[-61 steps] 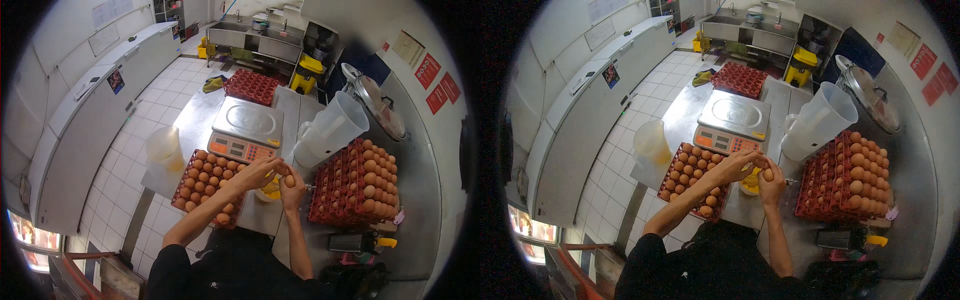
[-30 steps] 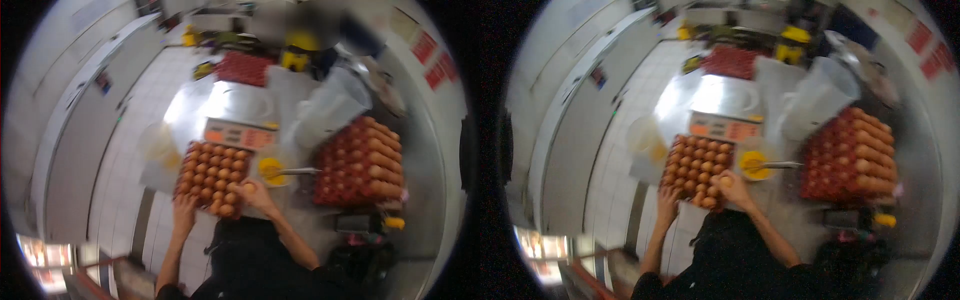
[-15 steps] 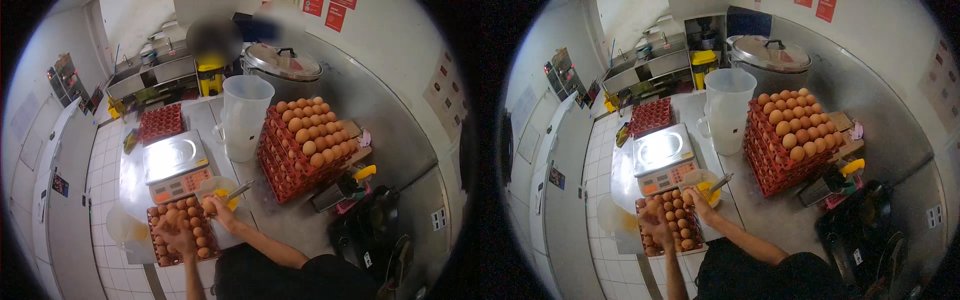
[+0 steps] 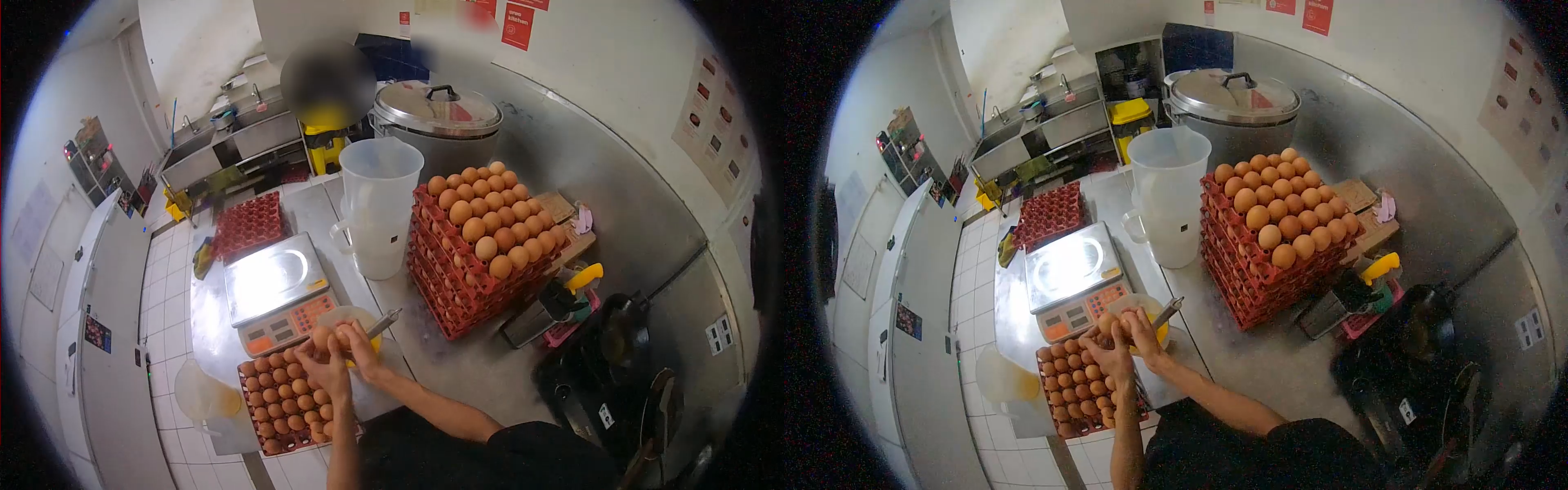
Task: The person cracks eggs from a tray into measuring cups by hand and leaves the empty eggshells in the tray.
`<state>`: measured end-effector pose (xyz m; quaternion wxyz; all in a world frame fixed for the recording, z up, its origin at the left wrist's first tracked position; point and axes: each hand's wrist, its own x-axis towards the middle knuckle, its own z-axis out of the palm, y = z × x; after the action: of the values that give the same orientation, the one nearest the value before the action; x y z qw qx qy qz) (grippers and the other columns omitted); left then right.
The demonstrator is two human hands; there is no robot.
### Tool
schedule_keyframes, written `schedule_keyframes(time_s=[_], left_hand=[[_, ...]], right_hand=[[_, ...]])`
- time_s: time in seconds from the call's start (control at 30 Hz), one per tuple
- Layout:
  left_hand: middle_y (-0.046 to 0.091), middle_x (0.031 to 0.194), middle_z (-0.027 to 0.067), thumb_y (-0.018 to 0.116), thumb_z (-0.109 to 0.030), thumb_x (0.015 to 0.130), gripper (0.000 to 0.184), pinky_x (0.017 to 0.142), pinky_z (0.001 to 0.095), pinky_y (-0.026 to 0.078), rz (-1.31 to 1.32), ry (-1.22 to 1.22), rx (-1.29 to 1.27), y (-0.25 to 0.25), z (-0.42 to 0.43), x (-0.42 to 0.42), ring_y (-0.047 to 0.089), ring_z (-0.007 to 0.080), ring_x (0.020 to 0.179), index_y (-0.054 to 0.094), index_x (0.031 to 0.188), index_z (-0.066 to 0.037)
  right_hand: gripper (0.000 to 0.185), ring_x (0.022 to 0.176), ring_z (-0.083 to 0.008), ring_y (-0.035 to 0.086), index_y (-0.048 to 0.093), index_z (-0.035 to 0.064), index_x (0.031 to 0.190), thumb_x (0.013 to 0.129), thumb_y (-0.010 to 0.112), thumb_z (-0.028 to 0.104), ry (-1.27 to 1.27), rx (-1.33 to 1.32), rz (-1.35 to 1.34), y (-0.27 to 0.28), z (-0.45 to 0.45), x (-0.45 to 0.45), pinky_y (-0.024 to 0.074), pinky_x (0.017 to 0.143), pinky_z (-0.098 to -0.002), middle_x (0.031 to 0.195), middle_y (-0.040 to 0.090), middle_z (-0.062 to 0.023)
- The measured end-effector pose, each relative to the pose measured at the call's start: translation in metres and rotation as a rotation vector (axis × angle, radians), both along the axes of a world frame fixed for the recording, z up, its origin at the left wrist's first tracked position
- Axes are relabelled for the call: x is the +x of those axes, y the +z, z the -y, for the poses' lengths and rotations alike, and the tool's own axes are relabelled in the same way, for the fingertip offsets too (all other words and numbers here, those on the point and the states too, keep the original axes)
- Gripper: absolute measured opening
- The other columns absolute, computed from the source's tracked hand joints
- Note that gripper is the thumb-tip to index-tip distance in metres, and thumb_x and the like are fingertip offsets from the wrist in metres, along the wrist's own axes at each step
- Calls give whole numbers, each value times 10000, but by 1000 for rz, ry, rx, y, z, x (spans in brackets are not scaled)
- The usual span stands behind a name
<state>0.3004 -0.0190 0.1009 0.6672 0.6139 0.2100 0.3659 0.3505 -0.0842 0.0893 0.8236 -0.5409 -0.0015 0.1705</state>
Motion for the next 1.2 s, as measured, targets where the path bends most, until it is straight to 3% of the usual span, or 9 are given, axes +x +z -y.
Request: schedule_keyframes(time_s=[0.23, 0.33, 0.4, 0.47, 0.63, 0.83, 0.9, 1.03, 1.2], left_hand=[[587, 1209, 139, 722, -207, 978, 480, 913, 316, 539, -85, -143, 115, 11, -18, -4, 636, 208, 1075, 450, 1311, 6], [617, 1214, 151, 676, -270, 1012, 476, 863, 315, 574, -56, -197, 64, 27, -31, -8, 666, 210, 1051, 490, 1350, 7], [659, 1154, 109, 678, -195, 1011, 339, 884, 297, 537, -235, -485, -1, 32, -52, -12, 640, 176, 1049, 562, 1254, 11], [676, 1143, 104, 686, -213, 1007, 348, 849, 291, 546, -210, -506, 38, 18, -65, -6, 649, 159, 1004, 601, 1261, 9], [670, 1195, 119, 720, -205, 977, 464, 796, 267, 559, -200, -654, 288, 19, -83, -5, 655, 127, 952, 563, 1358, 8], [598, 1322, 158, 732, -231, 967, 565, 907, 344, 580, -244, -836, 37, 35, -85, -3, 648, 230, 1118, 497, 1447, -45], [594, 1276, 166, 739, -171, 933, 561, 851, 296, 573, -109, -718, -208, 19, -79, 1, 645, 190, 1059, 508, 1415, -2], [555, 1296, 189, 736, -132, 915, 554, 882, 312, 569, -118, -604, -437, 7, -69, 1, 624, 216, 1114, 507, 1405, -13], [654, 1234, 173, 747, -186, 912, 484, 915, 346, 567, -136, -658, 431, 37, -61, -4, 651, 224, 1117, 556, 1324, -21]], right_hand=[[372, 1004, -153, 581, 424, 144, 1342, 1031, 517, 325, 49, 62, -250, 14, 16, 4, 535, 815, -318, 1083, 548, -35], [449, 1063, -157, 598, 461, 133, 1399, 1003, 601, 292, 289, -109, 6, 0, 26, 17, 531, 876, -310, 1128, 592, -51], [524, 1121, -161, 604, 513, 111, 1432, 961, 693, 256, 360, -430, 592, -1, 32, 24, 516, 936, -312, 1223, 634, -82], [534, 1153, -173, 607, 585, 83, 1400, 921, 761, 243, 380, -458, 565, 22, 40, 23, 501, 982, -319, 1301, 642, -101], [513, 998, -174, 661, 618, 38, 1366, 929, 765, 264, 363, -536, 712, 28, 41, 26, 539, 919, -334, 1101, 717, -84], [384, 824, -137, 630, 581, 54, 1302, 984, 683, 243, 373, -358, 193, 26, 40, 17, 534, 725, -310, 986, 684, -88], [343, 798, -153, 614, 548, 61, 1250, 1019, 615, 306, 349, 306, -248, 27, 38, 12, 516, 686, -291, 1021, 640, -77], [347, 813, -157, 614, 546, 59, 1229, 1056, 540, 361, 388, 338, -247, 23, 38, 17, 519, 684, -282, 1092, 612, -79], [328, 930, -156, 647, 522, 35, 1272, 1071, 560, 291, 398, -154, 75, 34, 44, 23, 554, 765, -314, 1071, 648, -87]])
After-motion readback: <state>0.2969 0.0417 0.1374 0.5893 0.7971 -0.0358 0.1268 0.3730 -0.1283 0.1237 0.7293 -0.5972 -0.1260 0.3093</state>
